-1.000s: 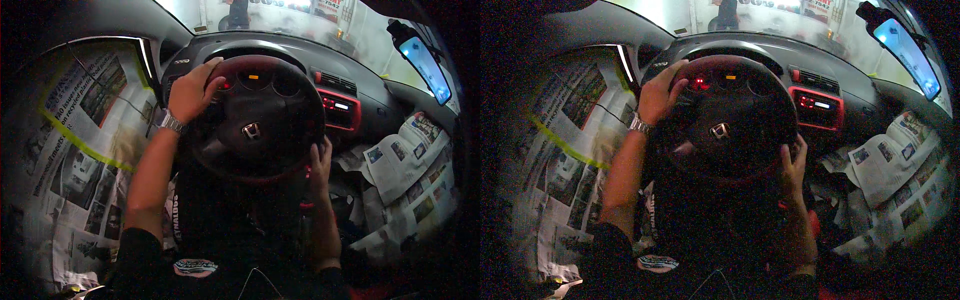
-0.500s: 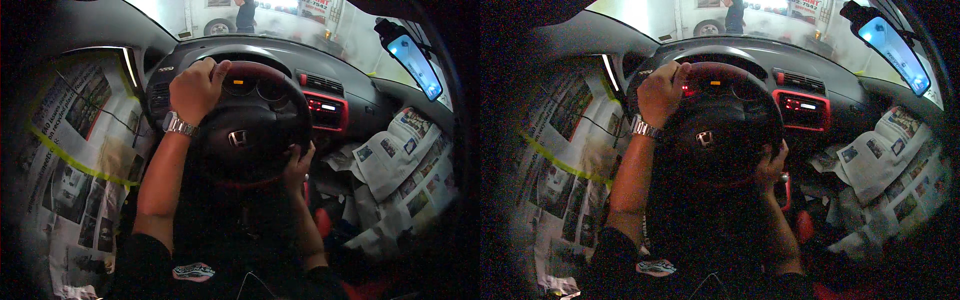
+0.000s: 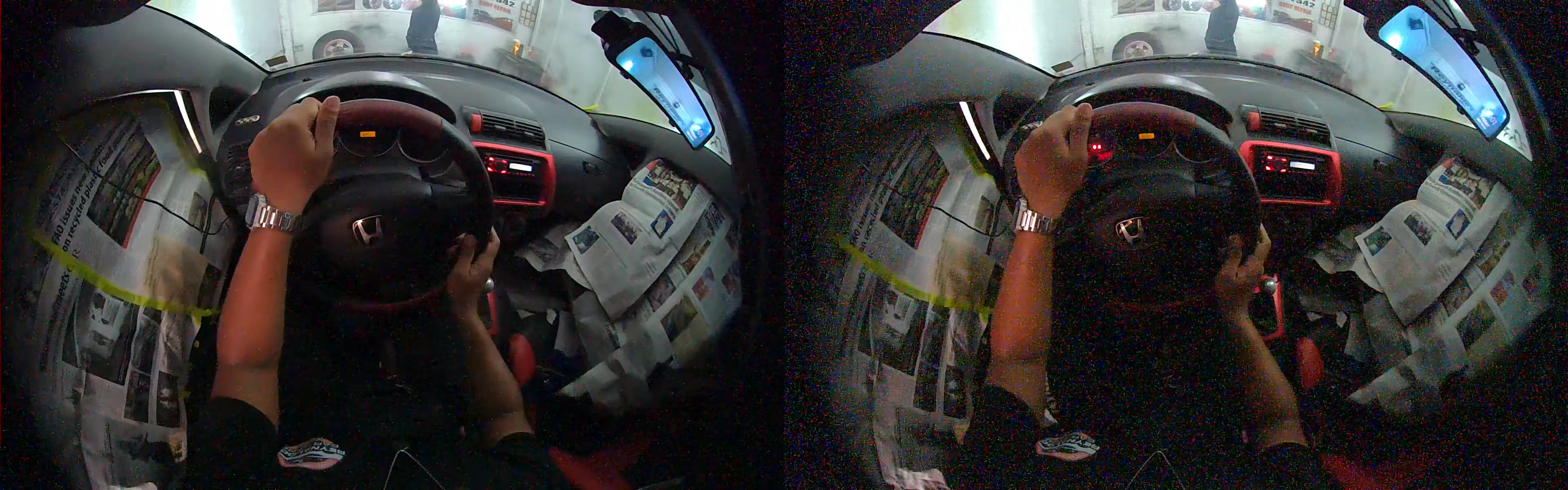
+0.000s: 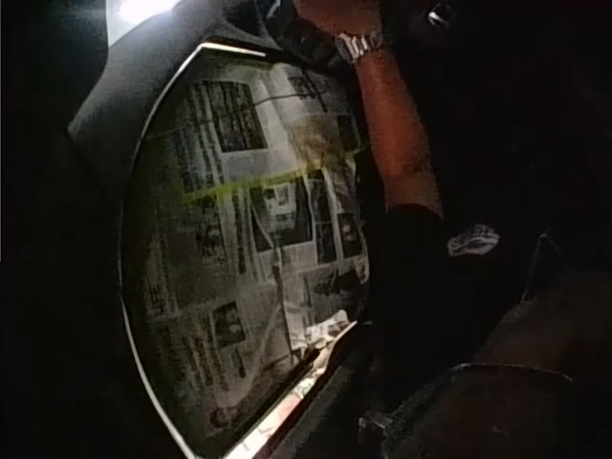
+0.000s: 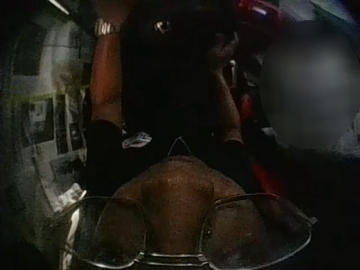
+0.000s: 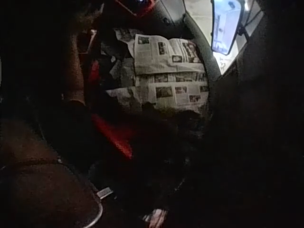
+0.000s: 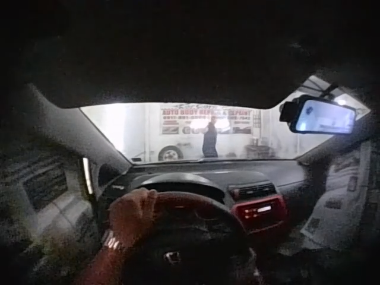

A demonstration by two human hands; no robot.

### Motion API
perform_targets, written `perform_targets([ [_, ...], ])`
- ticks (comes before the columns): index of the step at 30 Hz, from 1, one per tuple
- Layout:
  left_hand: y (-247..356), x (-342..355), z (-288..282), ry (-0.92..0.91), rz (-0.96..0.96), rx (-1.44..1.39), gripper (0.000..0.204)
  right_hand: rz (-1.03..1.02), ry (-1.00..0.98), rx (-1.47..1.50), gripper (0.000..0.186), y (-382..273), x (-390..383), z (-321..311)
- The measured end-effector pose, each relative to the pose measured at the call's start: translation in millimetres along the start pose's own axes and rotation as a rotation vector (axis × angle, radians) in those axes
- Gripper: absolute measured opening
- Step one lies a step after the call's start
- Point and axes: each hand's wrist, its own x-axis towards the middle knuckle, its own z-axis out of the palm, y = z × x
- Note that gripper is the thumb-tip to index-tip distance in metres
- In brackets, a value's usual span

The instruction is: Testing the steering wheel, gear shifter, and dashboard controls inside a vehicle.

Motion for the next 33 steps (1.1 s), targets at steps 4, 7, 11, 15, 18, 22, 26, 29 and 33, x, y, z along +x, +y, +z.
perform_targets([
  [4,0.1,-0.8,1.1,0.019,-0.002,0.034,0.052,-0.092,0.025,-0.035,0.039,-4.8,-2.1,2.8],
  [7,0.0,-0.5,1.1,0.029,0.006,0.032,0.052,-0.086,0.027,-0.036,0.039,-5.9,-1.6,3.6],
  [11,-0.1,-0.4,0.0,0.027,0.015,0.01,0.052,-0.11,0.025,-0.063,0.04,-4.1,0.1,3.7],
  [15,-0.4,-1.3,-1.9,0.006,-0.007,0.005,0.051,-0.155,0.023,-0.08,0.039,-3.7,0.1,4.1],
  [18,0.0,-1.4,-2.8,0.013,-0.003,0.002,0.051,-0.108,0.013,-0.038,0.038,-6.8,-1.2,4.9],
  [22,1.1,-0.9,-2.6,0.018,-0.012,-0.002,0.05,-0.08,0.007,-0.026,0.037,-14.7,-3.3,7.1],
  [26,-1.6,-2.8,-2.9,0.012,-0.022,0.002,0.05,-0.107,0.004,-0.006,0.038,-17.7,0.0,7.2],
  [29,-2.7,-0.8,-0.3,-0.002,-0.01,-0.023,0.048,-0.106,-0.002,-0.002,0.04,-6.0,-1.3,4.9],
  [33,19.2,18.8,20.7,0.028,0.165,0.03,0.047,-0.066,0.103,-0.134,0.047,31.2,-32.6,2.4],
])
